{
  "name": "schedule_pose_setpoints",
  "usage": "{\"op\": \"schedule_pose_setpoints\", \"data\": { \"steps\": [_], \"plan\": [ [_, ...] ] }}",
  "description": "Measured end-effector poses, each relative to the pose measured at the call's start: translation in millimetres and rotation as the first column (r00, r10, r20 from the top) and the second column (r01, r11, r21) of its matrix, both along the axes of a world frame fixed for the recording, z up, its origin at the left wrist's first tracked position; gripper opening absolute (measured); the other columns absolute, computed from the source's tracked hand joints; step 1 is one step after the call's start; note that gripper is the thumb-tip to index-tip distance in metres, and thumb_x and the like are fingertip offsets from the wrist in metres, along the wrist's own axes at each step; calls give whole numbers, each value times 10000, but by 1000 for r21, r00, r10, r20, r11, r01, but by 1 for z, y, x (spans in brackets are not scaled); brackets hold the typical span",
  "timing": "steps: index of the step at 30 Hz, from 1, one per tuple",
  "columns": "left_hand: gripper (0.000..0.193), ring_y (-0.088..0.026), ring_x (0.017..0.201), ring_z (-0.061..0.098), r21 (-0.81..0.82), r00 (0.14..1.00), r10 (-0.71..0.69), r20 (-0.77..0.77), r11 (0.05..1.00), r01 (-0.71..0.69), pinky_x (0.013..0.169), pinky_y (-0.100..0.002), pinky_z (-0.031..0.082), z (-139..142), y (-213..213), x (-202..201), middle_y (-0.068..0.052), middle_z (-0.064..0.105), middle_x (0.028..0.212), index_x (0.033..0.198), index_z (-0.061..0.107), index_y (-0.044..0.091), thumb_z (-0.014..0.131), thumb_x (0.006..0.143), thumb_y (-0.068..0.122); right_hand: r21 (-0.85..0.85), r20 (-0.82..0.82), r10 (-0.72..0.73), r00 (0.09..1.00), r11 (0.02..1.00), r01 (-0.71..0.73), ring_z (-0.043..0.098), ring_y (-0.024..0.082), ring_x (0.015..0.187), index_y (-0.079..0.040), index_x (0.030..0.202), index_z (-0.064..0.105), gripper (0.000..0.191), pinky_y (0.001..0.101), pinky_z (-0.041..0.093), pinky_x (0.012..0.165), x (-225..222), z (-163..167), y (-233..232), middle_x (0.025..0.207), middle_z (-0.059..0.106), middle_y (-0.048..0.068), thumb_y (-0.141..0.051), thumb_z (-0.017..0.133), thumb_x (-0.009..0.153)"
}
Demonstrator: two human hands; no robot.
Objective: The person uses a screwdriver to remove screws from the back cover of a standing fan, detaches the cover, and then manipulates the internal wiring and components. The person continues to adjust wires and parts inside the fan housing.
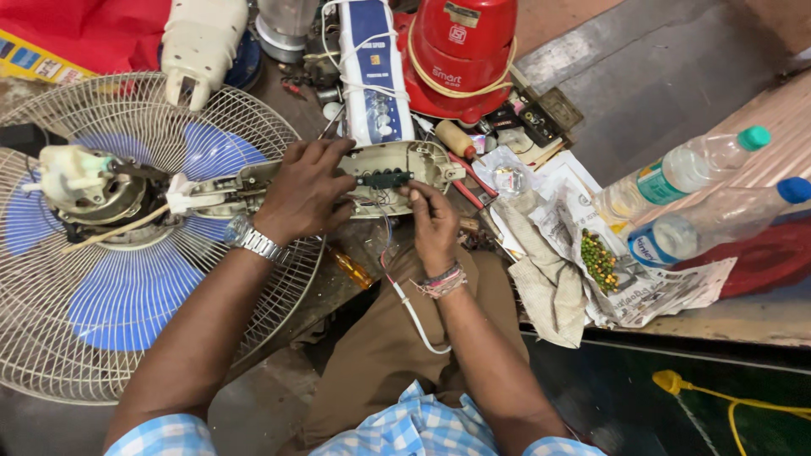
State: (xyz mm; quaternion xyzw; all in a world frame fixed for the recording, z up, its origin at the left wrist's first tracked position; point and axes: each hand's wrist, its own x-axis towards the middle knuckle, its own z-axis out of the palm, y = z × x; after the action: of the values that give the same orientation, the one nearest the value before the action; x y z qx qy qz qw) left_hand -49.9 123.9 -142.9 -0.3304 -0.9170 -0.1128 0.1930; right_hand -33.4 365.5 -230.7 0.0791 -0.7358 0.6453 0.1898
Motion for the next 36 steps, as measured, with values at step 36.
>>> {"op": "schedule_pose_setpoints", "data": {
  "steps": [36],
  "plan": [
    [654,-237,1116,582,45,982,156,-110,987,-152,970,-447,386,-3,15,-1,-66,657,1257,1360,616,103,781,779,353,581,-250,-303,920,713,393,690,249,827,-131,828,763,85,467,453,771,-10,0,-11,874,753,26,-193,806,789]
  ]
}}
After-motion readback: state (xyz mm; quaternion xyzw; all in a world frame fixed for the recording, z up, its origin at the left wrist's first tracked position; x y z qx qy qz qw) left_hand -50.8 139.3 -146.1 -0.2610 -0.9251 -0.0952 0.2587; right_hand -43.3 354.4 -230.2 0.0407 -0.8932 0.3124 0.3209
